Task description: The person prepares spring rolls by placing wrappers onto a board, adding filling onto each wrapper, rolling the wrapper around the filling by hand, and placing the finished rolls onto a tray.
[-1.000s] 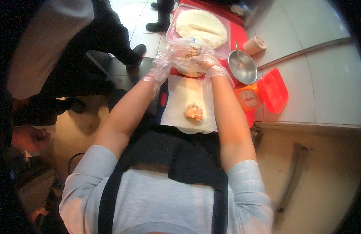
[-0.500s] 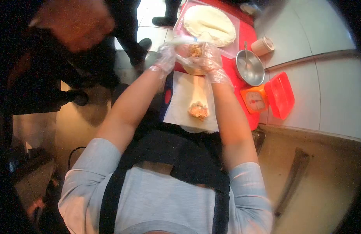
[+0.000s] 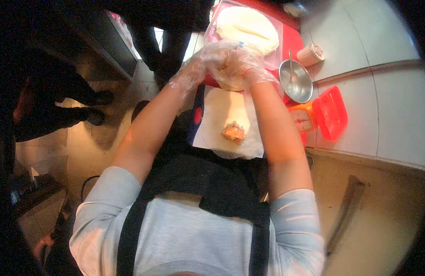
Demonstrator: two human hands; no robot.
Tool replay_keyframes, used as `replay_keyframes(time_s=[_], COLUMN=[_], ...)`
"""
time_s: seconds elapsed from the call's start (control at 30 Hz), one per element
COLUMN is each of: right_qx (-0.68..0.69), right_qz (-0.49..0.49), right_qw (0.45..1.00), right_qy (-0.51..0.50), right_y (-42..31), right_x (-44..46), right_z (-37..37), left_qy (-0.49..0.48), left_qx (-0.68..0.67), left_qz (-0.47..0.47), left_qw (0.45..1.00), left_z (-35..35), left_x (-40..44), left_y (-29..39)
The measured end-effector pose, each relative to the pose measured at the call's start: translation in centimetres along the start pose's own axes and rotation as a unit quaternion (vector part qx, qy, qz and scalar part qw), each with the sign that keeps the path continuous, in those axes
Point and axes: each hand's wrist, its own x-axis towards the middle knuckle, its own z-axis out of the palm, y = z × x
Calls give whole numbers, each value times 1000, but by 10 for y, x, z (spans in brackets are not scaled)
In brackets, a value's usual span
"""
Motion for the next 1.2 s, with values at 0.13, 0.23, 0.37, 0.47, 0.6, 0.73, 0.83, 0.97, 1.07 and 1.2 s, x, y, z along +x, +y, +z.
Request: replay_keyframes(time_s=[0.13, 0.23, 0.37, 0.47, 0.6, 0.73, 0.83, 0.97, 1.07, 1.2], right_qx=[-59, -42, 50, 70, 101, 128, 258, 582, 653, 584], right_qz=[22, 44, 26, 26, 25, 31, 132, 137, 108, 129], right_qw=[997, 998, 997, 997, 993, 979, 951, 799, 748, 791], right_qy=[-40, -12, 57, -21, 64, 158, 110, 68, 44, 130], right_y=[-2, 2, 2, -28, -24, -27, -13, 39, 80, 133], right_x=[-3, 6, 4, -25, -21, -28, -41, -71, -112, -194], right_z=[-15, 14, 39, -17, -3, 4, -20, -61, -112, -158], left_qy=[74, 194, 241, 232, 252, 312, 225, 235, 210, 218], left_qx=[335, 458, 495, 539, 521, 420, 549, 496, 569, 635], left_qz=[-111, -167, -24, -24, -50, -73, -28, -14, -56, 61], left_qw=[933, 851, 834, 809, 814, 849, 805, 836, 793, 739], left_z=[5, 38, 24, 22, 26, 38, 11, 25, 21, 19], left_x=[-46, -50, -43, -41, -43, -43, -38, -37, -37, -67], left_y=[-8, 0, -27, -29, -30, -24, -45, -35, -31, -27])
